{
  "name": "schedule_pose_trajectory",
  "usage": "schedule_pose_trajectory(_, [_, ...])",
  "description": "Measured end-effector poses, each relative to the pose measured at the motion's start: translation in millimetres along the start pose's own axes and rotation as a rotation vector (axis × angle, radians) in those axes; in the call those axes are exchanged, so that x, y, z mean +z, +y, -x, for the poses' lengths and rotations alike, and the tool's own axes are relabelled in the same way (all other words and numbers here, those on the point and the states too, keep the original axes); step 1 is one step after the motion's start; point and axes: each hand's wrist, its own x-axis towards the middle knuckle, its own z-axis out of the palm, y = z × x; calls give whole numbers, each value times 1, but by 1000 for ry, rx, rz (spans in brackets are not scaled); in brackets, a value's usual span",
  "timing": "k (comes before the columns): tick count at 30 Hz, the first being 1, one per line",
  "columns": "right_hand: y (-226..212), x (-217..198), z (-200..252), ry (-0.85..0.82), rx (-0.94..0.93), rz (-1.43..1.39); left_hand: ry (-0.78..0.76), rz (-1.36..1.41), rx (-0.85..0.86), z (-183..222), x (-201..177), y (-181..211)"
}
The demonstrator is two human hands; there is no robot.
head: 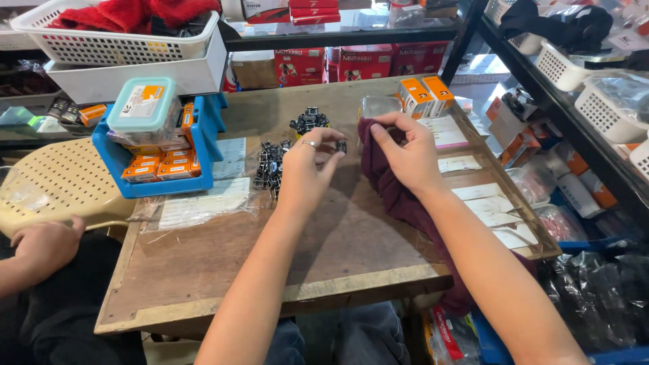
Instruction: Cleaning small metal clips or connectors with a cloth.
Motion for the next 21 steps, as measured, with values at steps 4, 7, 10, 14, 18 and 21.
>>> schedule_pose_trajectory(4, [0,3,3,2,19,5,106,41,-13,-1,-6,8])
schedule_pose_trajectory(7, [1,7,4,-63,100,-36,176,101,-1,-1,-5,5])
schedule_pose_trajectory(10, [-3,11,6,-82,170,-146,160,113,1,-1,-3,3])
schedule_pose_trajectory(14, [-11,13,8,-108,257,-262,93,53,44,1,3,-1])
schedule_pose_trajectory(18, [-9,13,7,-156,343,-349,56,26,80,1,2,-5])
schedule_pose_trajectory(21, [-4,12,6,-170,374,-385,39,-49,130,2,4,-7])
